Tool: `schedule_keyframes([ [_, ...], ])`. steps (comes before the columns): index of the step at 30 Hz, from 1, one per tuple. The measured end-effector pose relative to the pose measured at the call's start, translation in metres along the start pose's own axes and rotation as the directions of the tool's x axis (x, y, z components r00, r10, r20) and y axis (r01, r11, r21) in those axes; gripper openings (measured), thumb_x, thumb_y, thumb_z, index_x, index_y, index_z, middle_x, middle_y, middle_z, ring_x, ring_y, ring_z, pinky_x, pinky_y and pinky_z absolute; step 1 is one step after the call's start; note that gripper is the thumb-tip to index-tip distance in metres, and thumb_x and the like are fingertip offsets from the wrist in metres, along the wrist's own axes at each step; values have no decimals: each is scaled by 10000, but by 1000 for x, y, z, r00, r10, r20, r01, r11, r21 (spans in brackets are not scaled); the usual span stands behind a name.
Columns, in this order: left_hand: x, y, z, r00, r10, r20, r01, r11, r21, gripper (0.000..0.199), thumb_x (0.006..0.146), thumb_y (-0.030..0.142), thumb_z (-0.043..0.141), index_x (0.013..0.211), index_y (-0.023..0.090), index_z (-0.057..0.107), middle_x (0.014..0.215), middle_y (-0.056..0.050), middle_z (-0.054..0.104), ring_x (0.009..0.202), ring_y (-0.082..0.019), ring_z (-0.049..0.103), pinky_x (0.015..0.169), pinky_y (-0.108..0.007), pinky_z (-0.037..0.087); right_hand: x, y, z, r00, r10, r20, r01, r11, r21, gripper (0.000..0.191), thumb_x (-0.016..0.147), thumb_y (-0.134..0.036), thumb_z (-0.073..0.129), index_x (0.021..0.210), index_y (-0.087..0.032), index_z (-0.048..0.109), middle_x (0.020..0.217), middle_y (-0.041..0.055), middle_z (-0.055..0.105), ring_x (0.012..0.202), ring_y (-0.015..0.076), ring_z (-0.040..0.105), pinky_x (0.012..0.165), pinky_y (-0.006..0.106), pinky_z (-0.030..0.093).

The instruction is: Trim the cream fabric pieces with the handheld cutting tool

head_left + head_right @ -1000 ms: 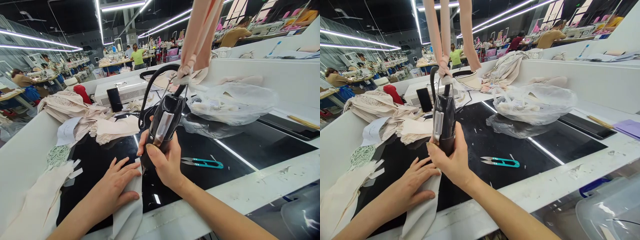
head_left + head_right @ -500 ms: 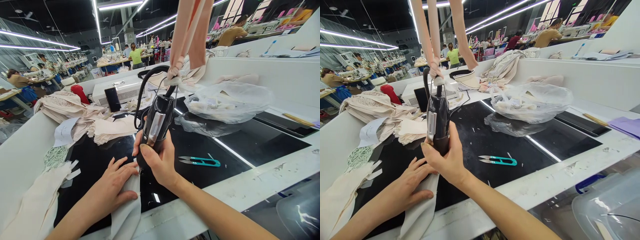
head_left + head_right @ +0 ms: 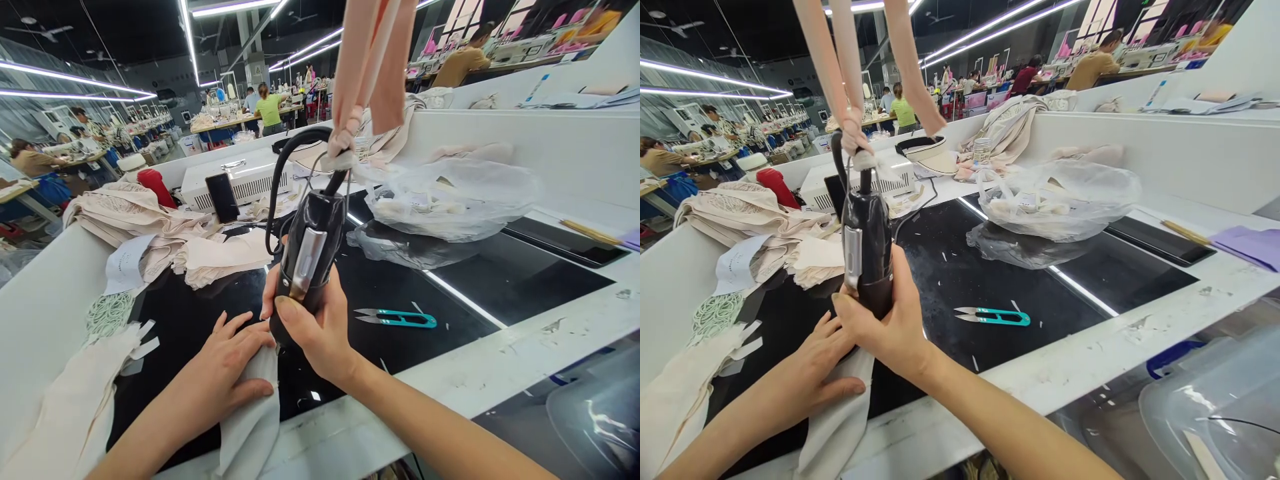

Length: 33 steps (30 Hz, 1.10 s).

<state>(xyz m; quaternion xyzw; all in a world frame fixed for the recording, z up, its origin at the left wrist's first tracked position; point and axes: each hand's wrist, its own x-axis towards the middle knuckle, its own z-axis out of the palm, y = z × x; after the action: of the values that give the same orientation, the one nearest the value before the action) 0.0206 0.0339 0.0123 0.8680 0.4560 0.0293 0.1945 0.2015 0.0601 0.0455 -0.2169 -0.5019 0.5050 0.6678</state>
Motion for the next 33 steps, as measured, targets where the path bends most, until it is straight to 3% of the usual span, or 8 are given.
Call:
schedule_keyframes([
  [9,1,4,-6,1000,-7,-4,7,1000,-16,540,899,265,770,1400,323,579,1547,-73,535,1492,-377,400,1227,-717,204,-3,-1,2,1000,-2,20,2,1000,11,307,796,-329,752,925,-270,480,751,-53,544,625,135,543,573,295,514],
  [14,-1,0,-2,1000,7,-4,-7,1000,16,535,911,259,758,1410,314,570,1545,-76,537,1495,-380,388,1220,-721,222,-9,-1,-2,998,17,63,-22,996,91,356,834,-447,769,970,-275,488,777,-40,584,603,140,563,605,331,556],
  [21,-1,0,-3,998,39,-40,-39,999,-2,577,926,303,748,1464,279,542,1457,-97,613,1459,-380,435,1217,-706,246,-16,-1,1,996,35,77,-40,997,67,429,815,-570,769,989,-280,506,796,-16,597,641,170,592,636,362,575],
  [33,-1,4,-4,1000,21,-21,-21,1000,-8,442,1000,330,635,1431,265,563,1455,-99,615,1458,-376,432,1226,-710,216,-16,0,3,999,12,52,-13,1000,15,351,770,-371,785,969,-287,508,786,-16,594,665,186,588,670,380,555],
])
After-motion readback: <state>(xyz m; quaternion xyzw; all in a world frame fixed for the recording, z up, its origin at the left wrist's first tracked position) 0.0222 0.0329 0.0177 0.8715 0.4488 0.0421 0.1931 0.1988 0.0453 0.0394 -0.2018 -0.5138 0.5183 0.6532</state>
